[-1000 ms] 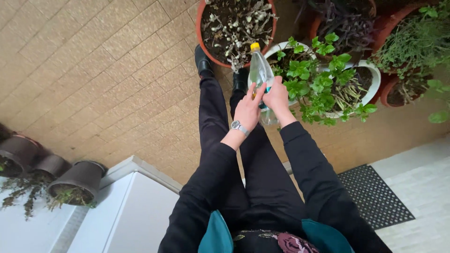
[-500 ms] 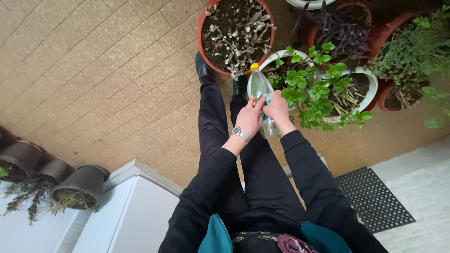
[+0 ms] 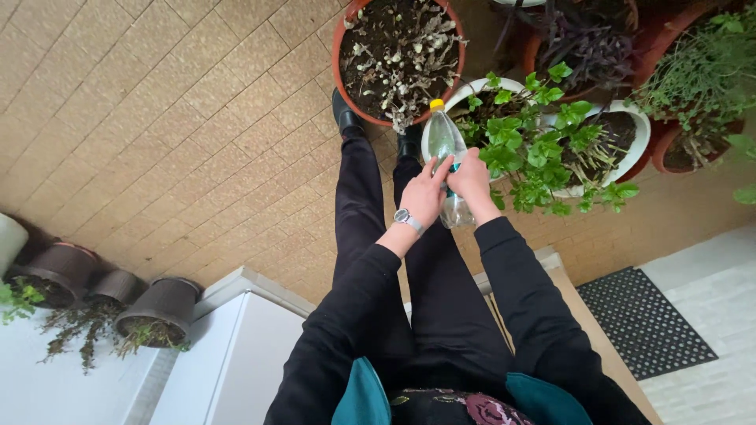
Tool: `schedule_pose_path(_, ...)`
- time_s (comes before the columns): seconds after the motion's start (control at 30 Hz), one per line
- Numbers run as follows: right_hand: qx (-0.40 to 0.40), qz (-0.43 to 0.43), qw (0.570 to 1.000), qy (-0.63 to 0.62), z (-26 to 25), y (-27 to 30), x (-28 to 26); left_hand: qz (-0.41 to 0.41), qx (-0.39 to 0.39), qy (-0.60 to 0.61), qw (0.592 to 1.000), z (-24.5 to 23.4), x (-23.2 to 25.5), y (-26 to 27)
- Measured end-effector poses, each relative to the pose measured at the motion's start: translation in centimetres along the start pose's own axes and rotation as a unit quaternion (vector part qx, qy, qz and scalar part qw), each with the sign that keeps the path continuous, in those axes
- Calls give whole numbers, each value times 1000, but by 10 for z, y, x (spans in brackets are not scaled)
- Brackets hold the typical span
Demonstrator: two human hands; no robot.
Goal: The person waters several potted plants using a plastic bottle. They move between pots, pouring water onto the soil of each plant in a single room.
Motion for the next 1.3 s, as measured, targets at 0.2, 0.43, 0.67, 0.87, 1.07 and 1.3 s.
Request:
schedule_pose_path(0.2, -36, 10, 999, 7, 15, -1, 1, -7, -13, 1, 1000, 15, -15, 4)
schedule_pose_path(0.43, -43, -2, 999, 7, 11, 6, -8, -19, -12, -3, 1000, 16, -20, 11)
schedule_pose_path(0.67, -45, -54, 997, 35, 23, -8, -12, -54, 0, 6, 999, 19, -26, 16)
schedule_pose_path(0.87, -39, -65, 995, 65, 42, -21, -9, -73, 6, 26, 997, 29, -31, 18)
schedule_pose_path(1.07, -32, -75, 995, 58, 23, -3, -14, -80, 5, 35, 996, 21, -17, 21)
schedule_pose_path(1.3, -28, -86, 994, 58, 18, -1, -20, -82, 15, 37, 996, 25, -20, 22)
Point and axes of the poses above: each hand's wrist, its own y-axis away from the middle knuckle, its own z-axis out of the palm, x = y × z, the point moved 4 cm from there along -y, towards the middle knuckle, and after that the axes turned 10 degrees about y, right-handed, at the moved point
